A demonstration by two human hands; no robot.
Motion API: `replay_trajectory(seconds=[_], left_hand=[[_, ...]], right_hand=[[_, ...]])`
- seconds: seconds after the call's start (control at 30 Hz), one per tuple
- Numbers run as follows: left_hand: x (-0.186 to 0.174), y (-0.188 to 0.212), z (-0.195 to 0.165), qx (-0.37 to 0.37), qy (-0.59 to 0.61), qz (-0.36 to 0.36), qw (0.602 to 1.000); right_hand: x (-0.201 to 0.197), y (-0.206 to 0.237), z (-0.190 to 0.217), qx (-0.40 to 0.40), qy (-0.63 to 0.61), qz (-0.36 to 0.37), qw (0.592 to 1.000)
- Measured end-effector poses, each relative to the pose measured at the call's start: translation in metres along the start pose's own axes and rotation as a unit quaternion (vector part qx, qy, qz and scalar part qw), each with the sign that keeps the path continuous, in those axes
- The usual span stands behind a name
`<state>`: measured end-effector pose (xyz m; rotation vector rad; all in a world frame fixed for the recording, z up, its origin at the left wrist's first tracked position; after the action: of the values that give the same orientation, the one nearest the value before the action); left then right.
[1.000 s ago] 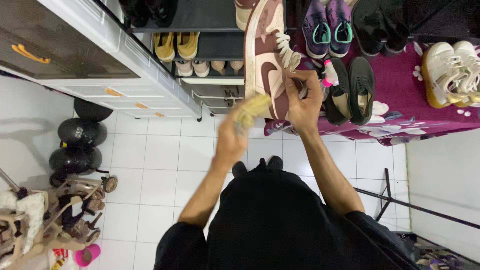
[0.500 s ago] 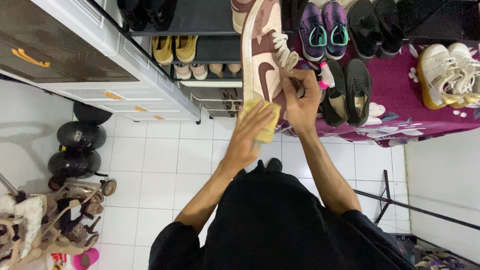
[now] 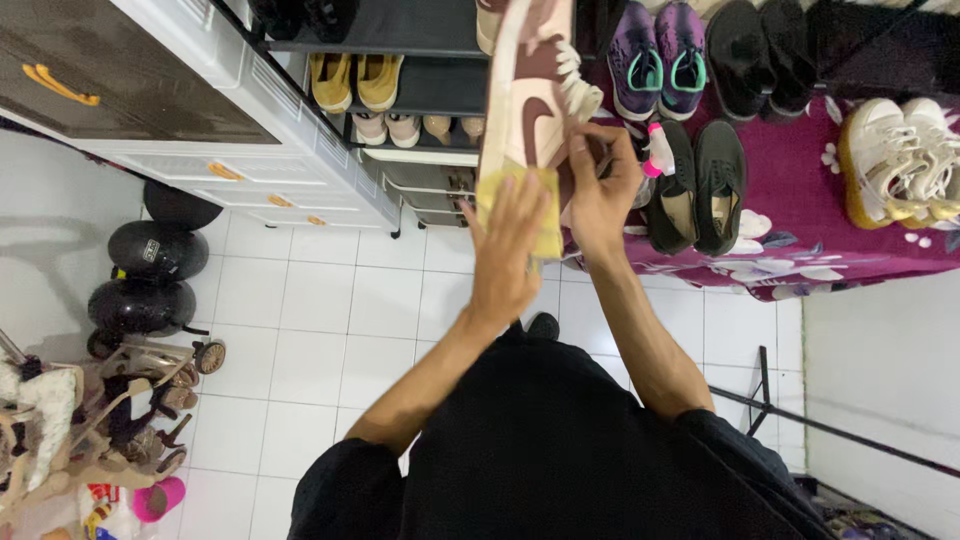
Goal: The person cleans a pair of pink and brown sneakers by wiping them with a yellow sponge and spraying them with a cleaning solution. They then place the cleaned shoes on a shoe rack and pick up another pair of white sneakers to clean.
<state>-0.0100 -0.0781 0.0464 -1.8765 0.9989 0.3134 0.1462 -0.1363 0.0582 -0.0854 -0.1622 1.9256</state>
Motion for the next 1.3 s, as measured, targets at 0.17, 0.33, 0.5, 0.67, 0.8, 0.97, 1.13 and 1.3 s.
replay_trajectory(seconds=[0.17, 0.33, 0.5, 0.67, 0.8, 0.97, 1.13, 1.3], left_hand=[[0.001, 0.040, 0.008, -0.115, 0.266, -0.110, 0.951], [-0.034, 0.053, 0.082, -0.427, 0.218, -0.308, 0.822], [-0.022, 0.000, 0.031, -0.015, 0.040, -0.171, 0.984], [0.004, 0.028, 0.028, -0.014, -0.013, -0.092, 0.996], [0.003, 0.051, 0.040, -0.030, 0.060, -0.114, 0.991], [-0.045, 0.045, 0.083, -0.182, 0.187, -0.300, 0.918], [-0.049, -0.026, 0.066, -0.035, 0.120, -0.172, 0.977], [-0.036, -0.021, 0.012, -0.001, 0.035, -0.017, 0.999]], right_hand=[[-0.012, -0.020, -0.005, 0.009, -0.098, 0.007, 0.995], [-0.012, -0.014, -0.009, 0.039, -0.127, 0.039, 0.990], [0.003, -0.007, -0.016, 0.087, -0.183, 0.057, 0.978], [0.000, -0.008, -0.015, 0.064, -0.125, 0.039, 0.989], [-0.005, -0.008, -0.018, 0.063, -0.118, 0.041, 0.990], [-0.013, 0.003, -0.013, 0.047, 0.019, 0.039, 0.998], [0.001, 0.024, 0.000, 0.011, 0.054, 0.095, 0.994], [0.003, 0.026, 0.010, -0.023, 0.042, 0.074, 0.996]])
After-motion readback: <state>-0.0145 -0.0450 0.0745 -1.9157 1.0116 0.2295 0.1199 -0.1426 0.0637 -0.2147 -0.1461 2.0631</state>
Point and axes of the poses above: each hand's wrist, its own y-axis away from the middle knuckle, its own x-axis out of the palm, z = x × y, the point moved 6 cm from there along -y, towards the middle knuckle, and after that the axes turned 12 degrees about x, right-handed, at the moved point
